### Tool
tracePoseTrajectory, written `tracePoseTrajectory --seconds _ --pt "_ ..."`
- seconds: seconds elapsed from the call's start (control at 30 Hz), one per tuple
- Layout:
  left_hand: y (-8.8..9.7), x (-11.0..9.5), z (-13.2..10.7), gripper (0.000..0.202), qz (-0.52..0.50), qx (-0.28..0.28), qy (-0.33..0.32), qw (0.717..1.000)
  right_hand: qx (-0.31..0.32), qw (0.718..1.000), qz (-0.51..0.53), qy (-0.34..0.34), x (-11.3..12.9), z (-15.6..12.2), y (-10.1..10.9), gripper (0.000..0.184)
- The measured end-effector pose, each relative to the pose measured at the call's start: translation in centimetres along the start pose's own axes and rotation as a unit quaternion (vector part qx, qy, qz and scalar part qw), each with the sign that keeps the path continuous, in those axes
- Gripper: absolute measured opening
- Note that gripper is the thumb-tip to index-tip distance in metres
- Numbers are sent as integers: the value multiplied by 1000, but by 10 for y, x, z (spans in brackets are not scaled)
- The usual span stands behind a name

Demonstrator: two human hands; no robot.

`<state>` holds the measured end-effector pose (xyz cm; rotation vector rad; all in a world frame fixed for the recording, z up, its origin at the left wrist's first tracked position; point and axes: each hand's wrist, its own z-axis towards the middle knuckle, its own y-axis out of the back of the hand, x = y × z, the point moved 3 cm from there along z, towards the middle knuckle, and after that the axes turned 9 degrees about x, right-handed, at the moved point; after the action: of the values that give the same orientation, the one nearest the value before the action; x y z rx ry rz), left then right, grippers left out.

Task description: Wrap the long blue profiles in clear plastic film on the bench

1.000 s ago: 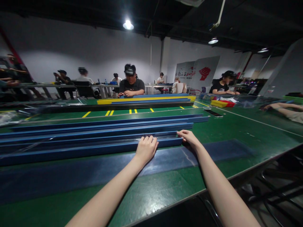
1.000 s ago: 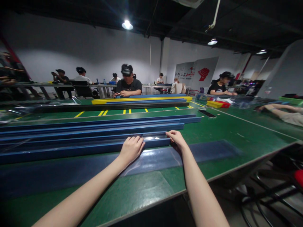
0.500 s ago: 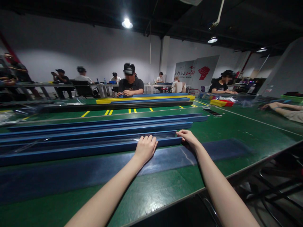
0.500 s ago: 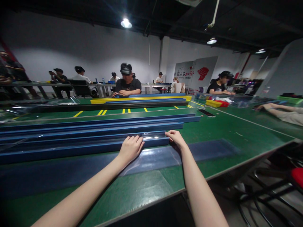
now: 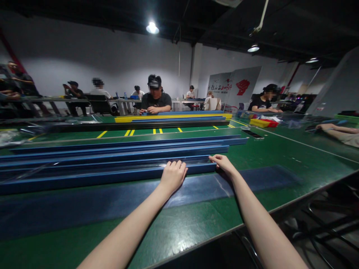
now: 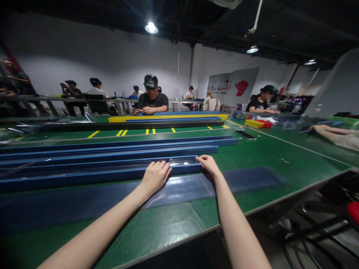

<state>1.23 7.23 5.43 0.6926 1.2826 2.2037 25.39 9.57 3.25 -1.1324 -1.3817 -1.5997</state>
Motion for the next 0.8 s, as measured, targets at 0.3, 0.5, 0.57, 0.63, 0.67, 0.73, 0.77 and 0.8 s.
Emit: tracePoseTrajectory --seconds 0.3,0.5,0.57,0.63,0.67,0.73,0.77,0.8 --pt "1 0 0 26 3 1 0 1000 -5 1000 8 -14 2 -2 0 29" --pt "0 0 0 27 10 3 0 1000 -5 1000 14 -28 3 -3 -1 24" --pt "0 0 0 27 12 0 0 1000 -5 999 15 -30 2 -3 -1 23" --pt "0 0 0 27 14 -2 -1 1000 -6 999 15 -32 2 -2 -1 22" --pt "0 0 0 26 15 -4 -1 1000 -7 999 15 -33 2 -2 -1 22" --pt "0 0 0 26 16 -7 -2 1000 -7 999 15 -35 1 -2 -2 22" --pt "-1 0 0 26 17 -8 -2 1000 -7 999 15 -36 1 -2 -2 22" --pt "-1 0 0 26 17 -9 -2 1000 -7 999 15 -38 1 -2 -2 23"
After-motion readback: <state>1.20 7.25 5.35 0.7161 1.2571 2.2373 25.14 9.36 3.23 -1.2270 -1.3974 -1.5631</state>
